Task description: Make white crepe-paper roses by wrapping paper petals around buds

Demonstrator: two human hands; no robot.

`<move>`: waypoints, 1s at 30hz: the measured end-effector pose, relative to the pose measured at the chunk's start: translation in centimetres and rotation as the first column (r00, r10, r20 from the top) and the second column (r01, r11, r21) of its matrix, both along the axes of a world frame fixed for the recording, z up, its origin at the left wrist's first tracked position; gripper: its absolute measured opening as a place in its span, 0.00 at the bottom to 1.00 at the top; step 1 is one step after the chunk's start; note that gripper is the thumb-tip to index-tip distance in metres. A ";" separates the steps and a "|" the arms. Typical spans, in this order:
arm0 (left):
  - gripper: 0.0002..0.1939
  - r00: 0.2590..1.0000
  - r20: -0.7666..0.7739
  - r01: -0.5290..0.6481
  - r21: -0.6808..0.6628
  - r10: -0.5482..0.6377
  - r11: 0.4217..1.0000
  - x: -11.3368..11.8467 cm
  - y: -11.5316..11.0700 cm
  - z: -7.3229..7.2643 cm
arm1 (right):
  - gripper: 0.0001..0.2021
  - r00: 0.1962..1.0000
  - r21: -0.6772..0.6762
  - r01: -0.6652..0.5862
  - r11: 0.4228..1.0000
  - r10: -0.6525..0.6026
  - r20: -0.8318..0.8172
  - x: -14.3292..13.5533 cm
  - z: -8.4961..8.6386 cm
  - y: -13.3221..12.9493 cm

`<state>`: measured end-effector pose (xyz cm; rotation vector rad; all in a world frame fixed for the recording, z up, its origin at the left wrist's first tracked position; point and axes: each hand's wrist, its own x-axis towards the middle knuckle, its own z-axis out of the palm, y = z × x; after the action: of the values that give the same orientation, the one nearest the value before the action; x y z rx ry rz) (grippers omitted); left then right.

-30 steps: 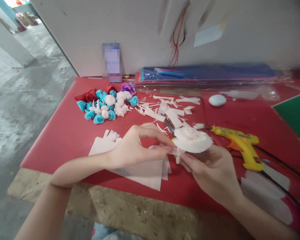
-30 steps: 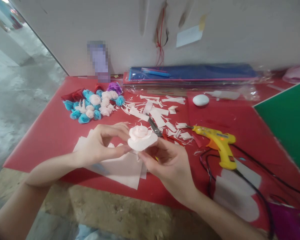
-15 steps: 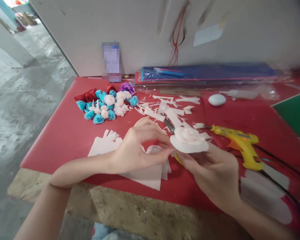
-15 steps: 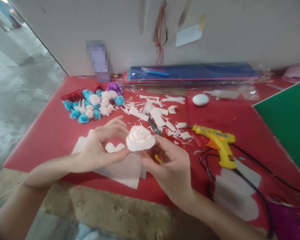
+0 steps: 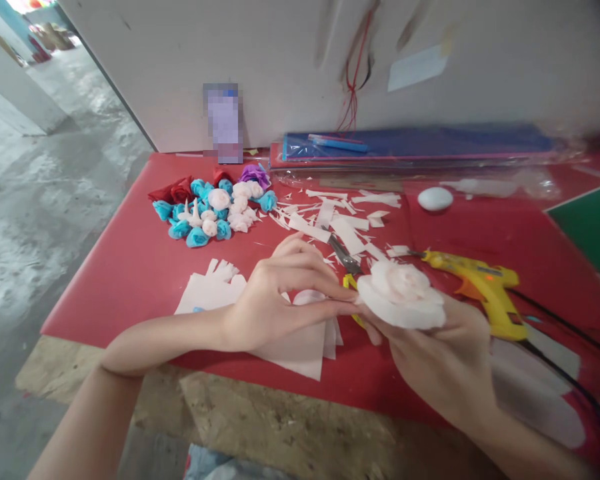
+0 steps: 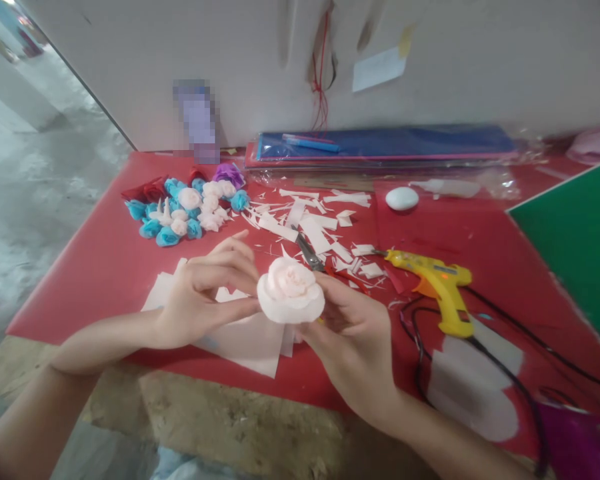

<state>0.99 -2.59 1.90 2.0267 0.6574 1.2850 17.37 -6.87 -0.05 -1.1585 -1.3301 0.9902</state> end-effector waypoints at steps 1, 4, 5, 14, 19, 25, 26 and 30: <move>0.04 1.000 0.005 0.018 -0.015 -0.018 1.000 0.0 0.0 0.0 | 0.09 0.997 -0.049 -0.030 0.998 0.027 -0.074 0.1 -0.1 0.0; 0.03 0.998 0.021 0.063 -0.045 -0.062 0.997 -0.1 0.1 0.1 | 0.08 0.975 -0.116 -0.099 0.988 0.073 -0.212 0.2 -0.1 0.0; 0.03 0.998 0.022 0.066 -0.046 -0.065 0.997 -0.1 0.1 0.1 | 0.07 0.969 -0.106 -0.112 0.988 0.085 -0.234 0.3 -0.1 -0.1; 0.01 0.997 -0.002 0.074 -0.037 -0.074 0.997 -0.3 0.2 0.3 | 0.09 0.994 0.082 -0.063 0.995 0.070 -0.086 -0.1 0.6 0.0; 0.01 0.995 -0.073 0.062 -0.009 -0.063 0.998 -0.4 0.3 0.4 | 0.11 0.993 0.182 -0.006 0.983 -0.015 0.115 -0.3 1.2 0.0; 0.05 0.987 -0.140 0.074 0.004 -0.073 0.997 -0.6 0.1 0.9 | 0.10 0.988 0.177 -0.008 0.984 -0.019 0.152 -0.2 1.0 -0.5; 0.05 0.986 -0.145 0.080 -0.002 -0.079 0.997 -0.7 0.1 1.1 | 0.09 0.986 0.197 -0.014 0.980 -0.020 0.167 -0.2 1.0 -0.6; 0.04 0.986 -0.156 0.060 -0.009 -0.061 0.998 -0.7 -0.1 1.3 | 0.09 0.983 0.198 -0.042 0.979 0.005 0.182 -0.2 1.0 -0.7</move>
<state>0.31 -2.73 3.22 2.1428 0.6630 1.0975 17.19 -7.52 0.96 -1.0997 -1.5541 0.7605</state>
